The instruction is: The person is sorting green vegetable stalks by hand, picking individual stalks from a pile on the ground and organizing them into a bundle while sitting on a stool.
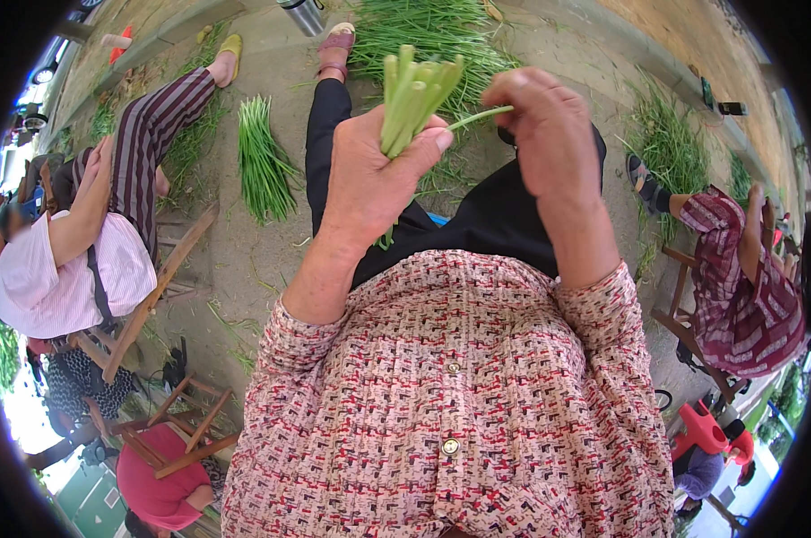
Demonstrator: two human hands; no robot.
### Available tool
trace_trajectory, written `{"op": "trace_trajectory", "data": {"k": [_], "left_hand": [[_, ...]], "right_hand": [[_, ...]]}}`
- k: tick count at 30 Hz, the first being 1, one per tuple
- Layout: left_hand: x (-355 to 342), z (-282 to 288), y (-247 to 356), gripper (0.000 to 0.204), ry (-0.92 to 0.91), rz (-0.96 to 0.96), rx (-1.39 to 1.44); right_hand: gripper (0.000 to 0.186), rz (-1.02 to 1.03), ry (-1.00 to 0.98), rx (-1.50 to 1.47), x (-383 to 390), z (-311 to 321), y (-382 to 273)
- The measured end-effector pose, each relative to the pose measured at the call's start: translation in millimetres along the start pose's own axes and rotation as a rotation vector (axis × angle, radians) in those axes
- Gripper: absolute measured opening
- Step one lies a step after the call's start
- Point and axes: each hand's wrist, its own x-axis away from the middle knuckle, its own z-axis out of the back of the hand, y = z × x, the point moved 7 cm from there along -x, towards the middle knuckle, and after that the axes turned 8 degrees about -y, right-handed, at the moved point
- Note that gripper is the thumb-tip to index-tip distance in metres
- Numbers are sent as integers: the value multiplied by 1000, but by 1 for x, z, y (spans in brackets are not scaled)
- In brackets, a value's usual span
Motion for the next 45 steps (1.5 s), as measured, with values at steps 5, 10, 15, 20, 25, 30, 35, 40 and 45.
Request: {"op": "trace_trajectory", "data": {"k": [5,10,15,20,25,30,35,40,45], "left_hand": [[2,11,-11,10,44,12,254],[-1,13,-10,9,47,-1,347],[-1,9,-5,9,18,10,302],[-1,7,-8,11,24,5,102],[0,1,-4,11,35,-15,49],[0,3,-6,10,44,-5,51],[6,13,-9,10,83,2,75],[4,20,-14,10,89,-26,289],[-1,15,-18,14,26,-36,481]], "right_hand": [[26,-9,128,-120,1,41,-8],[45,-180,-131,316,16,41,18],[29,-51,-230,413,12,10,8],[26,112,-114,265,-6,3,-34],[17,337,-458,763,-6,-39,-48],[12,391,-484,796,-9,-43,-34],[14,63,-104,370,-16,10,-22],[15,28,19,205,-10,58,-7],[15,160,-242,808,9,18,4]]}}
